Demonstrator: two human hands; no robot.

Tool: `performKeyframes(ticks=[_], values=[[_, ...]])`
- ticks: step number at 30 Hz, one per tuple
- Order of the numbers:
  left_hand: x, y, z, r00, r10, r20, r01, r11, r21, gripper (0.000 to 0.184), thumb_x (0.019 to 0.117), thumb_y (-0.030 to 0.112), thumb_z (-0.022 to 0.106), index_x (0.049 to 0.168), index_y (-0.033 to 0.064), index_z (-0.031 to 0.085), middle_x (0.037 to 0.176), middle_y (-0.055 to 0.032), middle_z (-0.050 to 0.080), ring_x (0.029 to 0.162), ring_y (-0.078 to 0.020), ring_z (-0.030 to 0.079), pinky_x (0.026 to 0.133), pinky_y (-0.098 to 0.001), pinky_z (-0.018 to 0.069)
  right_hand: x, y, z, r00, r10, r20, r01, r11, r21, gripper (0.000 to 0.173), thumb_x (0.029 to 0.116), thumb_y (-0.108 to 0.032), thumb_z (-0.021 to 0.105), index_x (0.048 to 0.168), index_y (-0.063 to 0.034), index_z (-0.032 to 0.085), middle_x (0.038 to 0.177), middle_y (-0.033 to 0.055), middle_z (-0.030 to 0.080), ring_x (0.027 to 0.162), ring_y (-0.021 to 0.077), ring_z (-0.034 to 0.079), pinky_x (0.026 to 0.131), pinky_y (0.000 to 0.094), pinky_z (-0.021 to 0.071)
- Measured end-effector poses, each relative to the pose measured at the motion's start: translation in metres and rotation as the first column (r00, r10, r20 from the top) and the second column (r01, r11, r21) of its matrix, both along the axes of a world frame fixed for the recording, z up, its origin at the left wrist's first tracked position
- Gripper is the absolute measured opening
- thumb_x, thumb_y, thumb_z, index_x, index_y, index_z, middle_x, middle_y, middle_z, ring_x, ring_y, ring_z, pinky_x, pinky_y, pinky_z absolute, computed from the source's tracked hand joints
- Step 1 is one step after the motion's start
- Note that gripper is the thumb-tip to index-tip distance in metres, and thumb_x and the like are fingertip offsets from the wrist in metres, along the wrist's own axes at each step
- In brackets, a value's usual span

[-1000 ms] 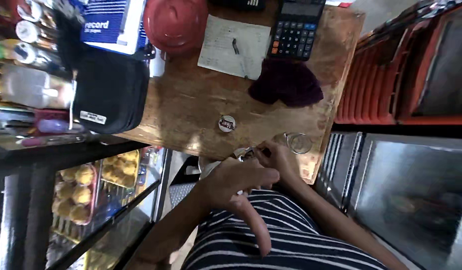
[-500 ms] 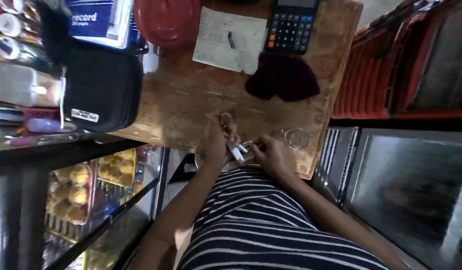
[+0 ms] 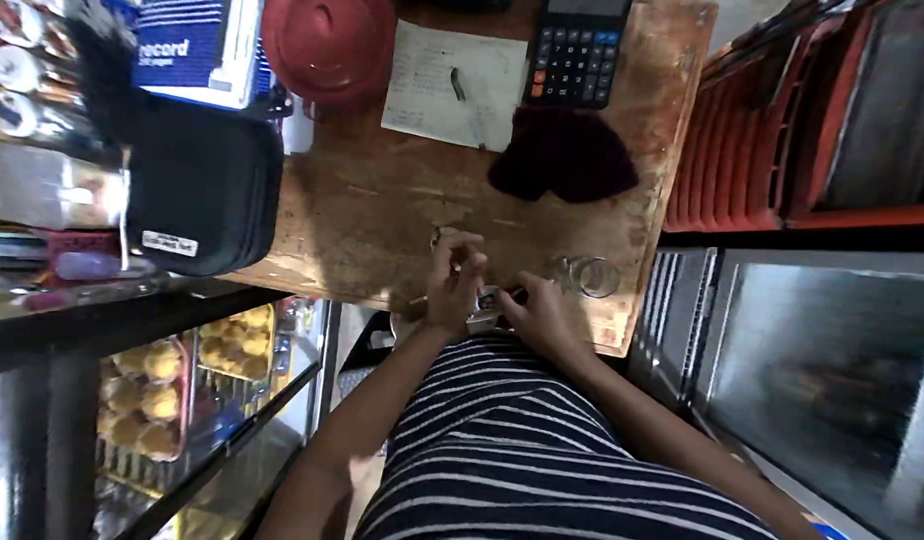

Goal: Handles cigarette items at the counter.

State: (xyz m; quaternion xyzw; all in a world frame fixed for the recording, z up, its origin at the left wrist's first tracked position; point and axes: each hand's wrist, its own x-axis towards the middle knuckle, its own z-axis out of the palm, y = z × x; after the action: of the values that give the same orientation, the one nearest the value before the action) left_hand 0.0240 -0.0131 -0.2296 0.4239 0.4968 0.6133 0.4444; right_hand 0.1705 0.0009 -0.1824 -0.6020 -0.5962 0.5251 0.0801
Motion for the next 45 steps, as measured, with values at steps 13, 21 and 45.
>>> performKeyframes(ticks=[13, 21, 45], values=[[-0.016, -0.015, -0.013, 0.878, -0.313, -0.363, 0.375, 0.920, 0.115, 0.047, 0.1046, 0.044, 0.052, 0.120, 0.0005, 0.064, 0.091, -0.0074, 0.073, 0.086, -0.0054, 0.070, 0.080, -0.0234, 0.0584, 0.002, -0.004, -0.015, 0.992, -0.025, -0.123, 0.031, 0.998, 0.046, 0.023, 0.0990, -0.016, 0.062, 0.105, 0.0041, 0.069, 0.087, 0.0114, 0.069, 0.072, 0.0161, 0.068, 0.071, 0.0372, 0.0590], [-0.019, -0.024, -0.008, 0.787, -0.346, -0.510, 0.492, 0.852, 0.181, 0.026, 0.0993, 0.019, 0.067, 0.121, 0.0058, 0.060, 0.110, -0.0107, 0.072, 0.106, -0.0135, 0.069, 0.096, -0.0291, 0.0555, 0.006, 0.000, -0.005, 0.998, 0.017, -0.058, -0.019, 0.999, -0.037, 0.021, 0.1001, -0.012, 0.060, 0.109, 0.0060, 0.067, 0.093, 0.0164, 0.068, 0.081, 0.0224, 0.065, 0.078, 0.0424, 0.0551], [-0.002, -0.012, 0.039, 0.938, -0.337, -0.078, 0.276, 0.865, -0.419, 0.055, 0.1061, 0.014, 0.052, 0.158, 0.0100, 0.032, 0.085, -0.0023, 0.069, 0.069, -0.0041, 0.062, 0.068, -0.0243, 0.0549, 0.011, -0.006, -0.011, 0.996, 0.013, -0.088, -0.015, 1.000, -0.014, 0.025, 0.1032, -0.019, 0.057, 0.111, 0.0029, 0.065, 0.091, 0.0121, 0.067, 0.078, 0.0167, 0.066, 0.074, 0.0372, 0.0569]])
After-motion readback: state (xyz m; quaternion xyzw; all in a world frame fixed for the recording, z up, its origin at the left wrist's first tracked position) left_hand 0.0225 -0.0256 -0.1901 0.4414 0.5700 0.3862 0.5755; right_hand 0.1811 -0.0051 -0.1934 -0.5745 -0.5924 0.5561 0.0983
